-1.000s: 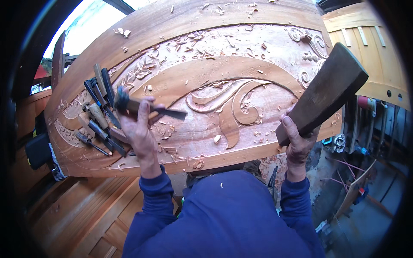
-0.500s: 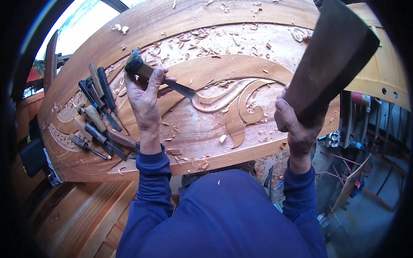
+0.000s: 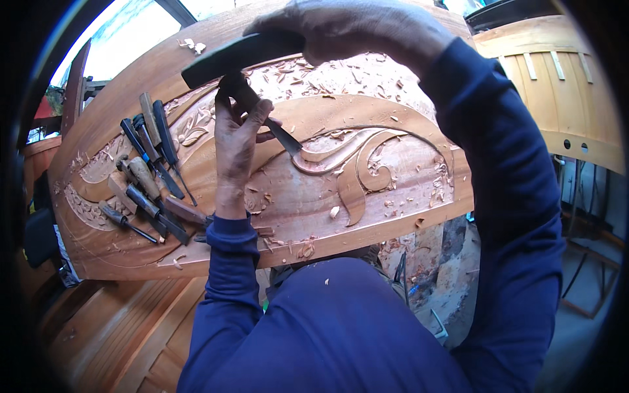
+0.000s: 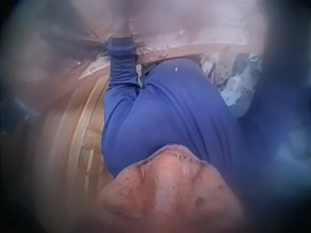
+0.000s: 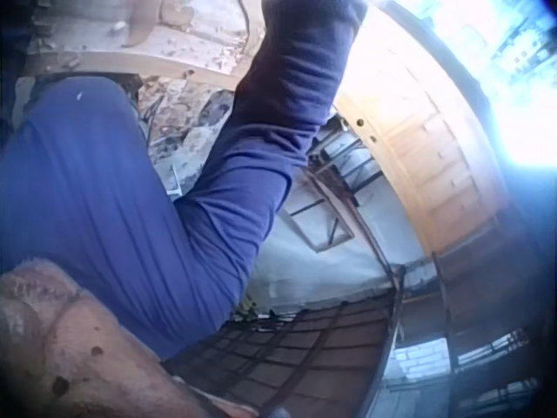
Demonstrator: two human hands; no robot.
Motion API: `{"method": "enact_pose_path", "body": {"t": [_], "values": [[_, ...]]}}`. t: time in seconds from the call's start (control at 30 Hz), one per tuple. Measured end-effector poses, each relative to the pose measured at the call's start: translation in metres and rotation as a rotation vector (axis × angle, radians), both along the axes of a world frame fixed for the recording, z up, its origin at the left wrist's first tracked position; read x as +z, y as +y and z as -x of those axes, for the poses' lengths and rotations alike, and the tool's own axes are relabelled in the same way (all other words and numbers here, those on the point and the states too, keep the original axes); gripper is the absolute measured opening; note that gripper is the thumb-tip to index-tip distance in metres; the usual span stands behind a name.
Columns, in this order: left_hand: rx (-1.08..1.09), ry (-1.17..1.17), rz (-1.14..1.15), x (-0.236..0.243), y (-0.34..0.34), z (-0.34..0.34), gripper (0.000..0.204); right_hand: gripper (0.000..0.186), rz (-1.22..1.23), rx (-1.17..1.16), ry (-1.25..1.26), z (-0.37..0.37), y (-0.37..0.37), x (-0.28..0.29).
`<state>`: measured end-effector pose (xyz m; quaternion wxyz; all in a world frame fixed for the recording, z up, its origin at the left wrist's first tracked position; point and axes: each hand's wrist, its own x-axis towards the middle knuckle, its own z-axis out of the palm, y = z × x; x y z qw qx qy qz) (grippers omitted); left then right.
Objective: The person carves decorative floral patterns into a large wooden panel using a chisel and a wooden mallet.
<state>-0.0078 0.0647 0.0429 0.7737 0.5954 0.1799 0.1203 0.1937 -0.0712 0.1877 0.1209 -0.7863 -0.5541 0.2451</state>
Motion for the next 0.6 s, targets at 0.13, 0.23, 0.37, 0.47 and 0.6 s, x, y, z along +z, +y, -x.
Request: {"method": "enact_pose_path", "body": {"t": [0.13,0.23,0.37,0.47,0.6], "values": [[0.01,-0.008,-0.003,-0.003,-0.006,0.0,0.076,0.086,-0.343,-0.152,0.185,-0.006,0.009,-0.006],[0.006,0.033,-0.025,-0.008,0.0,0.004,0.075,0.082,-0.387,-0.409,0.342,0.017,0.025,-0.001],[0.019,-0.016,0.115,-0.011,-0.003,0.003,0.074,0.09,0.057,0.077,-0.024,-0.007,0.025,-0.01],[0.033,-0.046,0.138,-0.013,-0.007,0.004,0.071,0.087,-0.307,0.002,0.019,-0.022,0.023,-0.019],[0.039,-0.014,0.124,-0.014,-0.004,0.007,0.071,0.086,-0.388,-0.271,0.157,0.013,0.044,-0.009]]}}
